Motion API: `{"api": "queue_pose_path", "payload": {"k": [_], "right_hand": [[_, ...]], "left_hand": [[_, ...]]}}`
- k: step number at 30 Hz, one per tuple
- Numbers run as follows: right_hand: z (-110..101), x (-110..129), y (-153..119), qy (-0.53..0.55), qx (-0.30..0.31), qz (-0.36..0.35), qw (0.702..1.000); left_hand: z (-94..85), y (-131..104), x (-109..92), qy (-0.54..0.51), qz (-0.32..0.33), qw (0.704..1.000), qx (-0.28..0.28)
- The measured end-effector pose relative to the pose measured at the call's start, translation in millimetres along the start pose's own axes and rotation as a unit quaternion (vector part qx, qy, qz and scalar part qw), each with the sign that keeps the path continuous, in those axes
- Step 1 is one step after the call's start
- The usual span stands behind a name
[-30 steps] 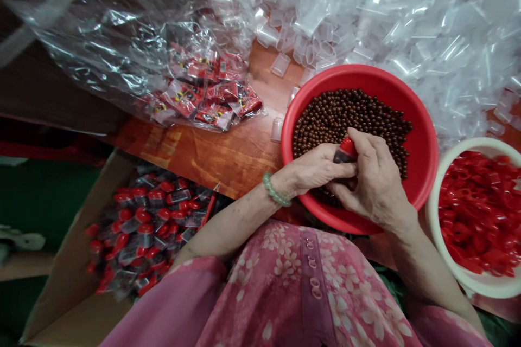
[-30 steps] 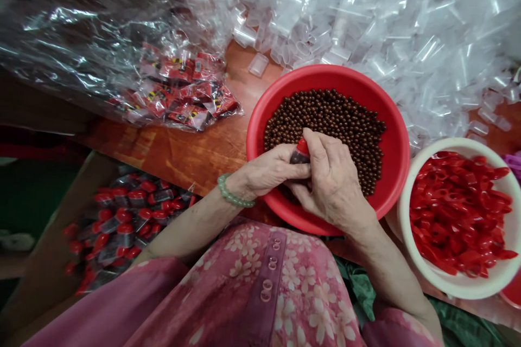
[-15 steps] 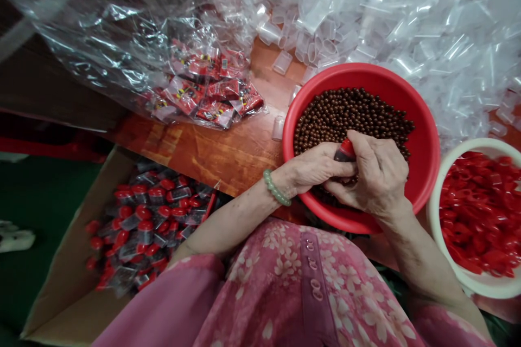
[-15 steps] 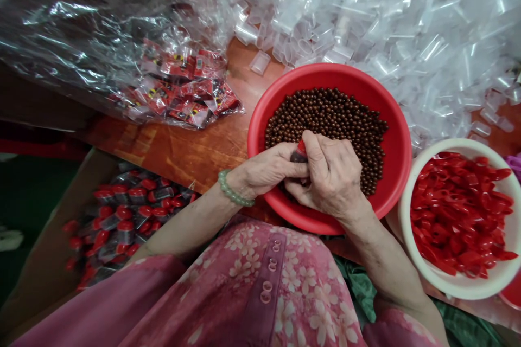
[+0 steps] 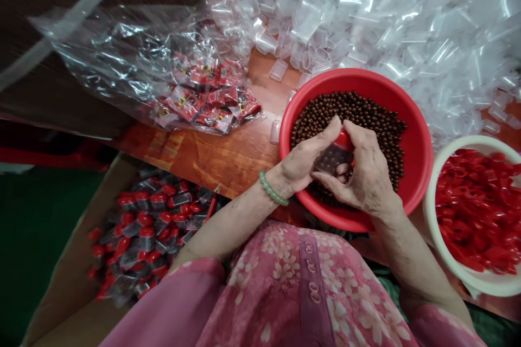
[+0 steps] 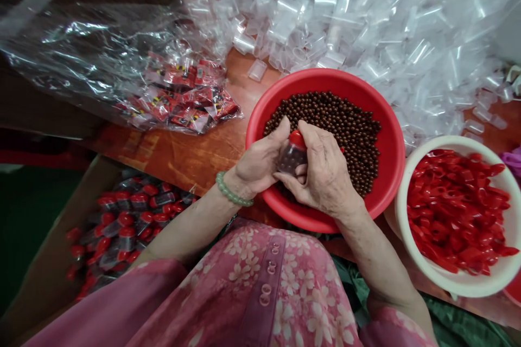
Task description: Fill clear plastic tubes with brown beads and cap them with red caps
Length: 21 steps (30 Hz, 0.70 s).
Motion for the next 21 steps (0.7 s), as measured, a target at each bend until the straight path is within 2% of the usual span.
{"api": "queue_pose_path", "payload": {"k": [4,8,14,21], "right_hand": [[1.5,0.8,-0.6,-0.015,0.004,-0.002,1.0],[0.8,3.8,0.7,-0.059,-0.024,-0.017,0.998],[2.1,9.0,3.3,-0.113,-0.029,-0.029,0.993],[3.8,10.8,5.4,-0.099,-0.023,-0.028,0.994]], "left_hand": [[-1.2,5.3,3.7,0.018,-0.012,0.999,-0.025],[-6.1,7.4,5.6,0.021,0.012,0.995,-0.096],[-10.9,0.3,-2.7,0.033,0.136,0.964,-0.225],[-15.0,0.1,-0.1,0.067,0.151,0.959,-0.231]]}}
Point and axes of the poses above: each hand's wrist, its own y-axis towards the middle knuckle, its own z-axis out of the palm, x = y × z, the point moved 4 cm from there along y, towards the middle knuckle, and after that the axes turned 2 degrees about -z, right-handed, at the moved point
